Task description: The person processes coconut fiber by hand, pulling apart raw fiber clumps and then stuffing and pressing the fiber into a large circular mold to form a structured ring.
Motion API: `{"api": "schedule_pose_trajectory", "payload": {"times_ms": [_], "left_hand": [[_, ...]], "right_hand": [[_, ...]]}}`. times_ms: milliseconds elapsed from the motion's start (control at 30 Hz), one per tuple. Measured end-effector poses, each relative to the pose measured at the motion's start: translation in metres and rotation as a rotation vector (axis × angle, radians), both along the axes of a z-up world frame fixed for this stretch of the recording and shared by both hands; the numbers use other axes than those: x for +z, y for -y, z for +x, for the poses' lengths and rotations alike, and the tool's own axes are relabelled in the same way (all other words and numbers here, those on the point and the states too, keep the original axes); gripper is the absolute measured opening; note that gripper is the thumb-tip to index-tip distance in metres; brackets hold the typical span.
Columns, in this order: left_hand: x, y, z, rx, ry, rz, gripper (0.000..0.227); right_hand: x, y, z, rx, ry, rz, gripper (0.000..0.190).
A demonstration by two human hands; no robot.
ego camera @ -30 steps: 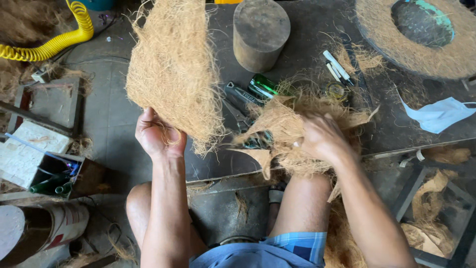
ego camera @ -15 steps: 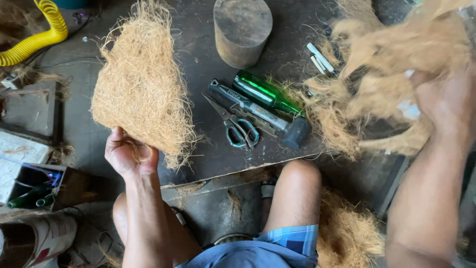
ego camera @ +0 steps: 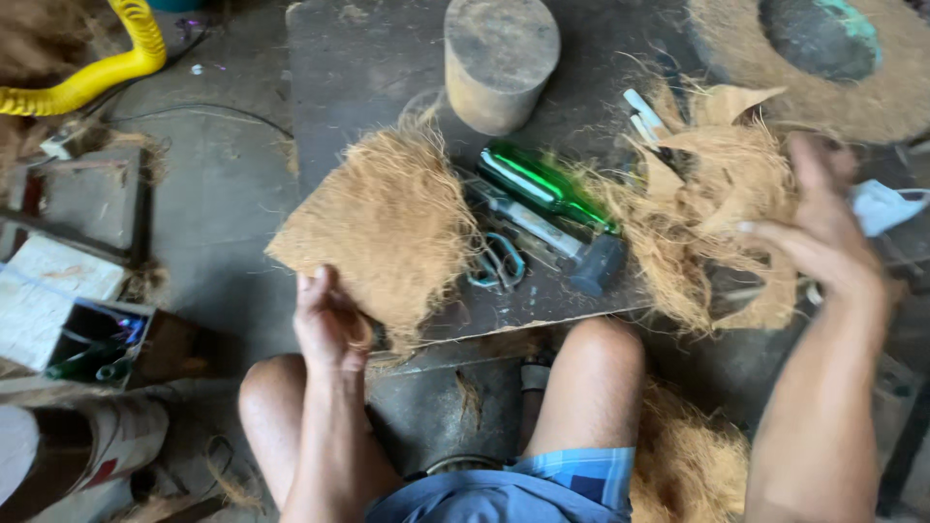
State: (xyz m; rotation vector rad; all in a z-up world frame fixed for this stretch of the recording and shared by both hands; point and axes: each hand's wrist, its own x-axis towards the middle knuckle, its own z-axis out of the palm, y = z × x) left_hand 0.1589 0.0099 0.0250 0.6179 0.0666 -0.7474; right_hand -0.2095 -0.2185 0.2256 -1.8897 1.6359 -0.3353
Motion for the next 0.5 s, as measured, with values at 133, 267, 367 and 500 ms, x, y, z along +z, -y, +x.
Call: {"api": "schedule_pose_trajectory", "payload": {"times_ms": [133,267,367,500], "left_hand": [[-0.003,0.003,-0.021,0.073,0.019,-0.133,0.041],[0.034,0.001,-0.047,-0.029,0.074,-0.151,0.047],[0.063,-0.002,-0.072,-0.119,0.158,-0.082,0.039],[0.048,0.002,-0.090,-0.224,0.424,-0.065,0.054]], "right_hand": [[-0.026,-0.044,0.002,0.303,0.232,-0.621,0.082],[-0.074,-0.113,0.093,0.676,0.339,-0.686,0.078],[-0.110,-0.152,0.157,0.813,0.410,-0.291,0.098],[-0.102,-0.173,0.200,0.324,0.463,-0.045,0.065]]}}
